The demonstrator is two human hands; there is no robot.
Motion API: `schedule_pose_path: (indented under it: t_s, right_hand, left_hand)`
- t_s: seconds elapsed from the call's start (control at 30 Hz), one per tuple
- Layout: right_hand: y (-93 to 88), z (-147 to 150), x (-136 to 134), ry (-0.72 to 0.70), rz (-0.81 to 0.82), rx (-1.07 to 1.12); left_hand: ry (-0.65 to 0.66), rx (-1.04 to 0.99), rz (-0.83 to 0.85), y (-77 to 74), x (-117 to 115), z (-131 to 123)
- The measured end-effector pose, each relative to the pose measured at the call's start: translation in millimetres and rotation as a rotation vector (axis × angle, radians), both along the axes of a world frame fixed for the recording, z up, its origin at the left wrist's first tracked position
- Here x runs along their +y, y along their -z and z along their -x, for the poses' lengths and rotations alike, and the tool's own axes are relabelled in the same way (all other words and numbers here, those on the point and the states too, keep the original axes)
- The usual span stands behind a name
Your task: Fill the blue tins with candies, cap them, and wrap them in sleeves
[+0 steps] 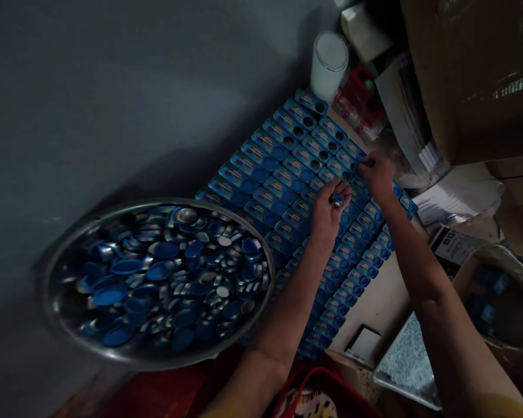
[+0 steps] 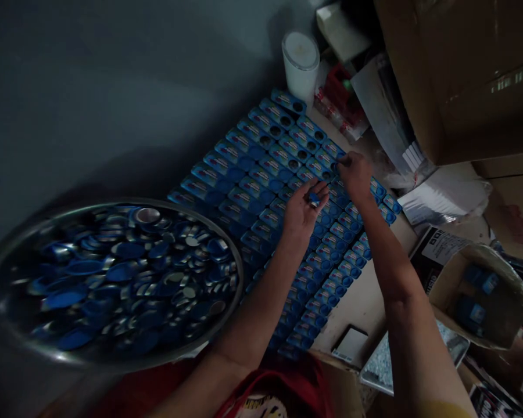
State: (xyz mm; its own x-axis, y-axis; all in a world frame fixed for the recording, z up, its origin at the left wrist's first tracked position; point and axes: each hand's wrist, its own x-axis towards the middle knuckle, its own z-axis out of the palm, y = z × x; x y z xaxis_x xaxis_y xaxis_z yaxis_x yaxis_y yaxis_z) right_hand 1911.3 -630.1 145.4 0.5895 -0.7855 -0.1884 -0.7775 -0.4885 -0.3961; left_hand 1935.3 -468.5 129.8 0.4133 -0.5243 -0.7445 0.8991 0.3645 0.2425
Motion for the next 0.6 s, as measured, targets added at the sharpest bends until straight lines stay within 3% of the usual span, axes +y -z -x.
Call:
schedule_pose_path:
  t_s: [0.17, 0.33, 0.47, 0.6]
  right_hand:
    - [-5.3, -30.3, -22.5, -0.108, 0.008, 0.321]
    - [-4.3, -35.4, -31.8, -0.093, 0.022, 0.394]
    - [-14.4, -10.1, 3.3, -0.121, 0.058, 0.213]
    - [-26.3, 23.0, 53.7, -0.317, -0.083, -0.049]
  left_hand:
    - [-0.017, 0.000, 0.042, 0.6, 1.9, -9.0]
    - [-0.032, 0.009, 0.045, -1.6, 4.2, -13.6]
    - [-0.017, 0.022, 0.028, -5.6, 8.6, -12.7]
    - [-0.006, 0.043, 0.002, -3.6, 7.3, -8.1]
